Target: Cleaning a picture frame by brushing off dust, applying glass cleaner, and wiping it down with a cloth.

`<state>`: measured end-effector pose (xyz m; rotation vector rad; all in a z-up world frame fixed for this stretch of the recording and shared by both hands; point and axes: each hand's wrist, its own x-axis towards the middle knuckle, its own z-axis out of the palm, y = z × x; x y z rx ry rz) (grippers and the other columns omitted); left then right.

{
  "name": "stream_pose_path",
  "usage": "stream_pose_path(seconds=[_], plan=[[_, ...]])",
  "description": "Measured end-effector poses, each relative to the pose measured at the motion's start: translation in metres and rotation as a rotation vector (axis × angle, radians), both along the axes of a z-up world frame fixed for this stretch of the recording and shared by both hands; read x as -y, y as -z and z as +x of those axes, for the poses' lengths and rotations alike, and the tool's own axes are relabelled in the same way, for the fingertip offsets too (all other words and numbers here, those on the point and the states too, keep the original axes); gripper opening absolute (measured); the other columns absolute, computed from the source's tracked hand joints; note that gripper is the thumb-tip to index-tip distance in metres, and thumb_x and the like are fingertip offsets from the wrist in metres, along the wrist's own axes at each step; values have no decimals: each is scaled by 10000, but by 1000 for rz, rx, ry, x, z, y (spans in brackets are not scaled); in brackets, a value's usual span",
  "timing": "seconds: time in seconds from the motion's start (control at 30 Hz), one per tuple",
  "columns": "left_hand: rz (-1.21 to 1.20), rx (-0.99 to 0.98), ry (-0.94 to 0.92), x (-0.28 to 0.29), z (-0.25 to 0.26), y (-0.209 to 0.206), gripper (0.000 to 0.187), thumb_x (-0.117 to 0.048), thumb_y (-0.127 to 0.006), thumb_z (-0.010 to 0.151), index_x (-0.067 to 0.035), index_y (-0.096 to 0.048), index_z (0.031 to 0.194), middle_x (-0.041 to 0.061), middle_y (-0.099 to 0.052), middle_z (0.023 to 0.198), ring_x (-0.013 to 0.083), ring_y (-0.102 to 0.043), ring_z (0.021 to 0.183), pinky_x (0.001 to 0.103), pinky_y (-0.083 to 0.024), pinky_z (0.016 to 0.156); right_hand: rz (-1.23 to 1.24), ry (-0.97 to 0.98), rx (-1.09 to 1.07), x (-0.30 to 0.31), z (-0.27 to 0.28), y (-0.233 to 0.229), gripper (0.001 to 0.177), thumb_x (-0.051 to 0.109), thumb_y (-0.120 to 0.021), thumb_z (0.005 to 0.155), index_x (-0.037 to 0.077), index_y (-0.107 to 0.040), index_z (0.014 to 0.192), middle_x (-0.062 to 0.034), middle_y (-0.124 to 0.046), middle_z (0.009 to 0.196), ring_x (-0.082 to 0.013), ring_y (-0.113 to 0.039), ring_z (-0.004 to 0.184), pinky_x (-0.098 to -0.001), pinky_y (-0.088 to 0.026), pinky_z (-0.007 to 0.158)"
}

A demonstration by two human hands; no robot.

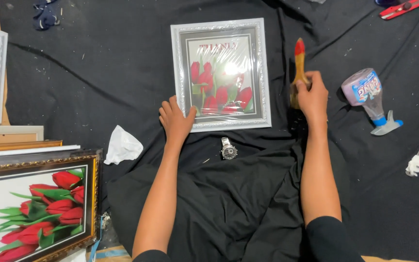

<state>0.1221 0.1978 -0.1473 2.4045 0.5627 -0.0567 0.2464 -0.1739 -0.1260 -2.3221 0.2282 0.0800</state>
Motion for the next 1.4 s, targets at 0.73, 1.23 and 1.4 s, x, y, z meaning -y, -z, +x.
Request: stream_pose_path(seconds=[0.73, 1.23, 1.4], plan=[[11, -21, -19, -1, 1, 8, 568, -394, -652, 943, -49, -412, 1325, 154, -415, 1134, 298, -413, 1006, 445, -340, 849, 16, -224, 415, -89, -43, -10, 178, 72, -734, 954, 65, -638, 1104, -242, -682, 1048, -499, -669, 987, -530, -604, 749], [-51, -70, -34, -5, 7, 2, 538, -409, -621, 978, -56, -438, 1341, 149, -433, 1125, 317, -435, 1041, 479, -363, 901, -98, -247, 386, -89, -31, -21, 373, -32, -553, 928, 192, -697, 1189, -55, -669, 1236, -399, -648, 1078, -547, -554, 855], [-112, -49, -80, -10, 8, 8, 351, -298, -496, 1054, -61, -495, 1313, 161, -481, 1134, 330, -478, 1062, 491, -387, 910, 183, -801, 151, -169, -92, -30, 459, -78, -650, 767, 211, -722, 1117, -82, -746, 1139, -372, -682, 1139, -500, -528, 1016]])
